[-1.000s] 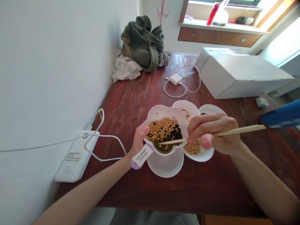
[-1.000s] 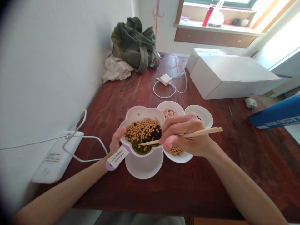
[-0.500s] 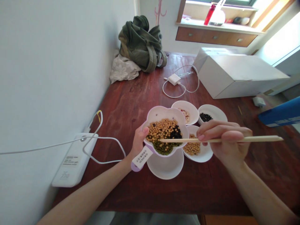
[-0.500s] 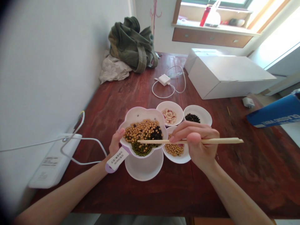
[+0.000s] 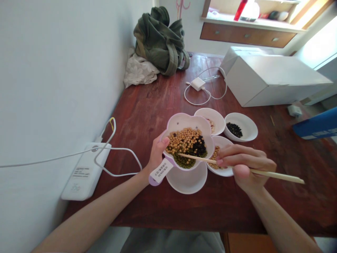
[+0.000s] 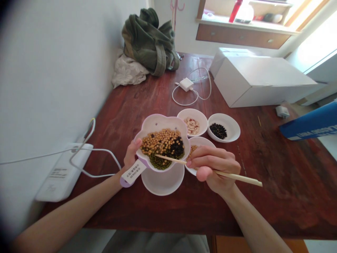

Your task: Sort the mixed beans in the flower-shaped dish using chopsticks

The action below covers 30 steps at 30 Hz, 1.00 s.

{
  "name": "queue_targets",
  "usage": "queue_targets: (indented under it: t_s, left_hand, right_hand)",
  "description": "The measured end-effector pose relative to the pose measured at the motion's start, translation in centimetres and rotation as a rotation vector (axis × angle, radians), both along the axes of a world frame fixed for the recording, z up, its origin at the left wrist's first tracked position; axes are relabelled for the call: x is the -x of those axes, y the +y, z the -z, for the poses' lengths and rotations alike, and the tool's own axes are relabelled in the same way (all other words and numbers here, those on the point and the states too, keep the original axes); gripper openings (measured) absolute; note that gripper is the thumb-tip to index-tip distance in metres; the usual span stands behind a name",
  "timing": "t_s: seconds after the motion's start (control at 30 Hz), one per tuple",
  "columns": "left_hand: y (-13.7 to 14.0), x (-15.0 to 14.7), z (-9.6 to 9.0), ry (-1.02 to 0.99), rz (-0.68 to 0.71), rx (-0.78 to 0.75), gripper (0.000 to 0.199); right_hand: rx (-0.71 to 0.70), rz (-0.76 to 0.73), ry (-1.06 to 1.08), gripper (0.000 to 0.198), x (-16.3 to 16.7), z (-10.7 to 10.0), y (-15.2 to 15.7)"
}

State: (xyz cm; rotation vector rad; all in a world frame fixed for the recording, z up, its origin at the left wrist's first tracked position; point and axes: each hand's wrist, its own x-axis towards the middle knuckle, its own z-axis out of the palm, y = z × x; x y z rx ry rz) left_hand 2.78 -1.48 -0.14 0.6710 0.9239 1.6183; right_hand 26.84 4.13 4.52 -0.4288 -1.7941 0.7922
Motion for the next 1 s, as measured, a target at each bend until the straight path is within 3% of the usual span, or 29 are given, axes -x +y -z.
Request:
queue_targets:
  t_s: [0.37, 0.77, 1.0]
  left_hand:
    - [-0.2, -0.1, 0.3, -0.045, -0.001, 0.005, 0.046]
    - [-0.2, -0.2, -0.3, -0.070, 0.028, -0.070, 0.045]
    - [0.0, 0.0, 0.4, -0.010, 0.030, -0.116, 0.048]
  right_hand:
    - [0.104, -0.016, -0.003, 0.046, 0.3, -0.8, -0.6]
    - [0.094, -0.019, 0.041, 0.036, -0.8, -0.1, -0.9]
    - [0.117, 0.028, 0.032, 0.044, -1.5, 0.0, -0.4]
